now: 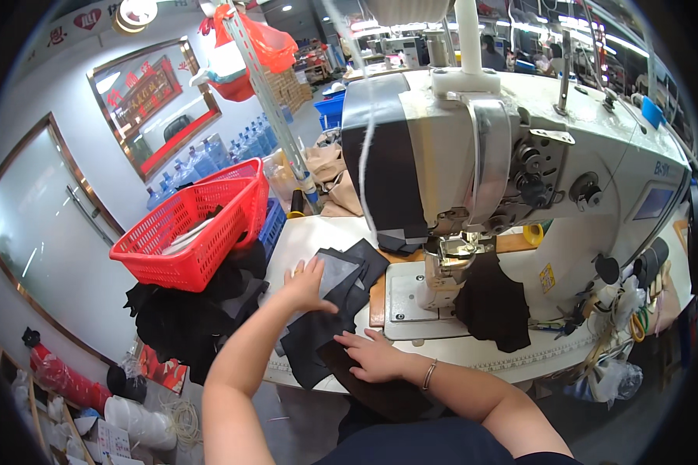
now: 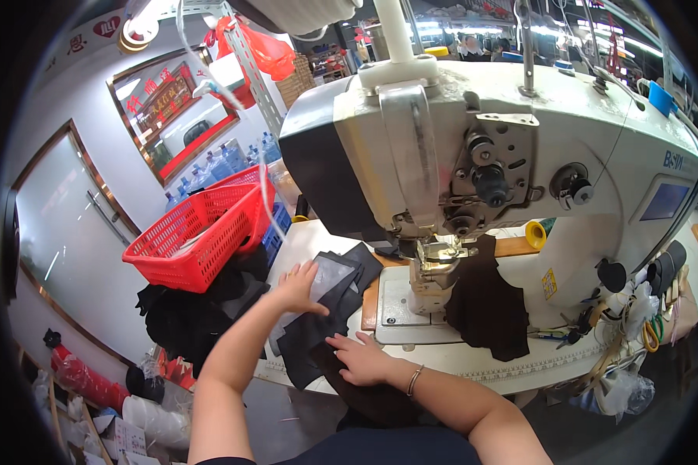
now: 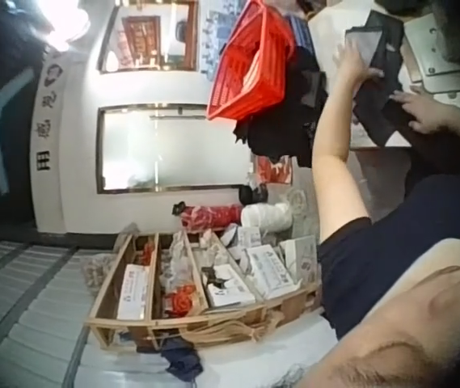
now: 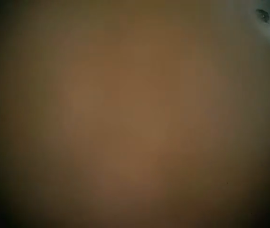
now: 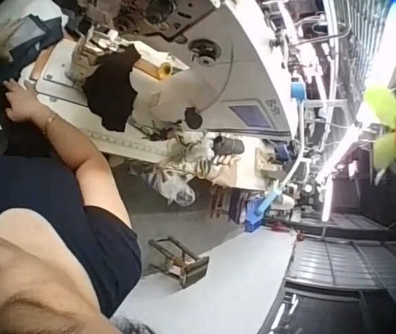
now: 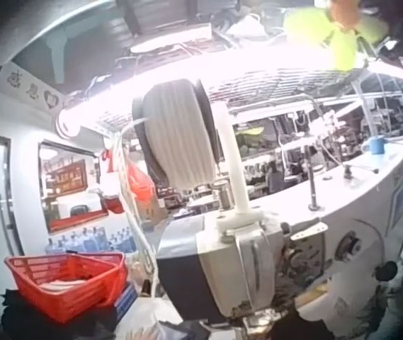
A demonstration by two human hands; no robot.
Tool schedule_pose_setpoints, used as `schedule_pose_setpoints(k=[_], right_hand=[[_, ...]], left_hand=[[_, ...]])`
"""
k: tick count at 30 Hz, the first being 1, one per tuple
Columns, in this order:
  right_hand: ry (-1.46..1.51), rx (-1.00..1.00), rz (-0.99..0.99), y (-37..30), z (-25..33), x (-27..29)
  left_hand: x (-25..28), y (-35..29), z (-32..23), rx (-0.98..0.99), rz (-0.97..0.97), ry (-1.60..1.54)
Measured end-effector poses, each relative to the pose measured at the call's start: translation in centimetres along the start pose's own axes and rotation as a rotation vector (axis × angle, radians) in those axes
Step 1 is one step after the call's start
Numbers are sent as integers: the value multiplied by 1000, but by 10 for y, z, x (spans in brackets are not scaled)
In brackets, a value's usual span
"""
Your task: Stitch various leather and fabric shoe components together using an industrial sewing machine.
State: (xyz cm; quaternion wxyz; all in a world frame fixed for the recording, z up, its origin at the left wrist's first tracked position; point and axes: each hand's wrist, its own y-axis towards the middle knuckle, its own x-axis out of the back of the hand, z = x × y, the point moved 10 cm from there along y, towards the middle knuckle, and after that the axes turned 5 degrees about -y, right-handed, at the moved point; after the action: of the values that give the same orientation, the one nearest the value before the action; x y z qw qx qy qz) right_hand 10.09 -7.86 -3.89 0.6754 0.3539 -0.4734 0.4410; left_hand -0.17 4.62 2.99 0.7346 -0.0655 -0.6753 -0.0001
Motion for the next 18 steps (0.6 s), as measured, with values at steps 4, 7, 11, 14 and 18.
schedule_pose_setpoints(k=[4,7,11,14,18], right_hand=[[10,3,-13,-3,-1,-1],[9,-1,-22,-3,1,0],[-16,-18,-10,2,2,0],[-3,-33,-25,-4,-4,4],[-11,-35,-16,0,-3,1]], left_hand=[[-33,23,45,103,96,-162],[-4,37,46,51,-182,-189],[74,62,66,149,-500,-23],[131,61,45,26,-647,50],[190,51,80,162,-862,68]])
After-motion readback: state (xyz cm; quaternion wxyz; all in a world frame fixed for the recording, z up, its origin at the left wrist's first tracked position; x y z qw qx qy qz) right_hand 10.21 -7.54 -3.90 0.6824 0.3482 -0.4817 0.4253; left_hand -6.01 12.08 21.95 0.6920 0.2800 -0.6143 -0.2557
